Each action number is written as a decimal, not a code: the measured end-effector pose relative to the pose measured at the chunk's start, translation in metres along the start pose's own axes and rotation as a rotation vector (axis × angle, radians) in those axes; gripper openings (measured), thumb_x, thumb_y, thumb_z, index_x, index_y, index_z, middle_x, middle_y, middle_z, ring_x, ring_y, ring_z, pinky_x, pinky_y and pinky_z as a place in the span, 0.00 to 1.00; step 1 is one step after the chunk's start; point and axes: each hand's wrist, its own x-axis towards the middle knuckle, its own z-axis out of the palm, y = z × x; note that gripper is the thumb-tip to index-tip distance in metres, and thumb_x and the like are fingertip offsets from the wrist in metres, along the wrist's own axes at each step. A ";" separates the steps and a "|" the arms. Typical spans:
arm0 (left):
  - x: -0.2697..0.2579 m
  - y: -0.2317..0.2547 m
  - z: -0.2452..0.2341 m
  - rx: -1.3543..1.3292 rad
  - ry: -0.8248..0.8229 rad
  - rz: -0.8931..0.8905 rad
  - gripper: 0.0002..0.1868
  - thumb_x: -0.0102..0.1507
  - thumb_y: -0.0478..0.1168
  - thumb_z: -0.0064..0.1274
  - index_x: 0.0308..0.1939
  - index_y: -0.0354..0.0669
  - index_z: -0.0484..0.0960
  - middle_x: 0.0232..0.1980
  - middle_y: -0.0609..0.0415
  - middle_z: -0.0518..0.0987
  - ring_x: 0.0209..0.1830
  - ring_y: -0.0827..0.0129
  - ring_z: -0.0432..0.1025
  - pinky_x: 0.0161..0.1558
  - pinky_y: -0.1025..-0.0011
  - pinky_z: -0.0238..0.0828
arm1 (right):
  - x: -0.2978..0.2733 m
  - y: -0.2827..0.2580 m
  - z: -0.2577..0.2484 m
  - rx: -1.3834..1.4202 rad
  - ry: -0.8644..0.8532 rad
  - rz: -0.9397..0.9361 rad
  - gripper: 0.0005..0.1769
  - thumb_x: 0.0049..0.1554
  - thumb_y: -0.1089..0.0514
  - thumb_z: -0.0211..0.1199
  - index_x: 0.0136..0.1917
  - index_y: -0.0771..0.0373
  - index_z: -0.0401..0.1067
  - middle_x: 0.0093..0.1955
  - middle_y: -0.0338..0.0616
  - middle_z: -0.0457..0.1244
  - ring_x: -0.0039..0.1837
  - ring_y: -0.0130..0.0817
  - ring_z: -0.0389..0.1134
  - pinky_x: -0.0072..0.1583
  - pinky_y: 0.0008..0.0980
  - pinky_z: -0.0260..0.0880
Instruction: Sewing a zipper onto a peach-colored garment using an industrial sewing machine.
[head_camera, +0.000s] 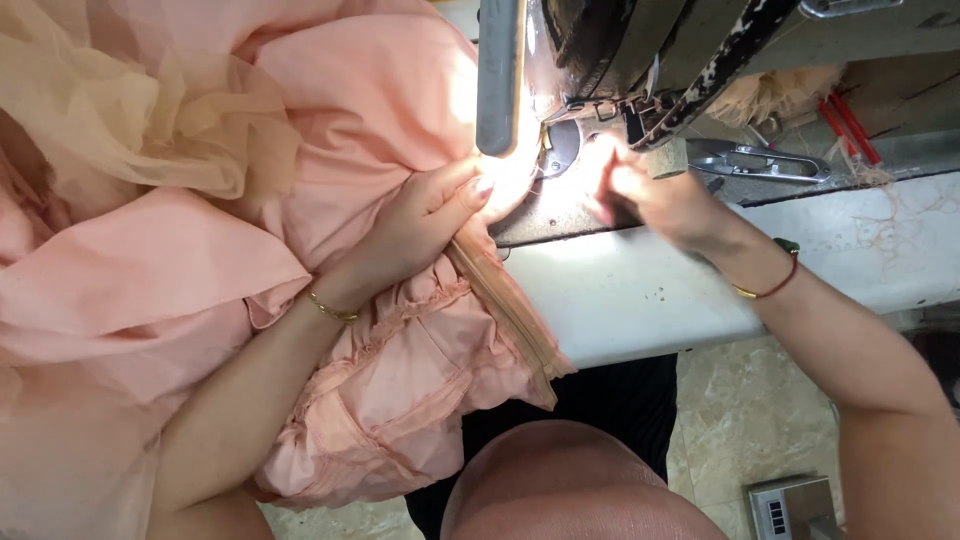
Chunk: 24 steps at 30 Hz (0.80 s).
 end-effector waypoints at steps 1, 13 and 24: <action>0.000 0.001 0.001 0.120 0.029 0.042 0.13 0.72 0.42 0.43 0.52 0.36 0.74 0.33 0.60 0.76 0.33 0.78 0.73 0.37 0.76 0.71 | 0.005 -0.015 0.016 -0.276 0.176 0.034 0.05 0.67 0.63 0.53 0.48 0.62 0.68 0.41 0.39 0.63 0.46 0.27 0.64 0.53 0.29 0.65; -0.005 0.013 0.006 0.453 0.120 0.106 0.13 0.70 0.44 0.46 0.39 0.37 0.71 0.26 0.54 0.71 0.27 0.75 0.66 0.32 0.70 0.63 | 0.016 -0.027 0.081 -1.138 0.504 -0.255 0.14 0.65 0.57 0.66 0.58 0.67 0.69 0.51 0.45 0.64 0.51 0.30 0.66 0.55 0.30 0.67; -0.003 0.005 0.010 0.464 0.148 0.213 0.14 0.71 0.46 0.46 0.40 0.38 0.74 0.26 0.53 0.74 0.26 0.73 0.70 0.33 0.69 0.65 | 0.022 -0.031 0.091 -1.372 0.421 -0.398 0.10 0.59 0.58 0.73 0.50 0.62 0.74 0.53 0.47 0.63 0.56 0.42 0.67 0.58 0.38 0.67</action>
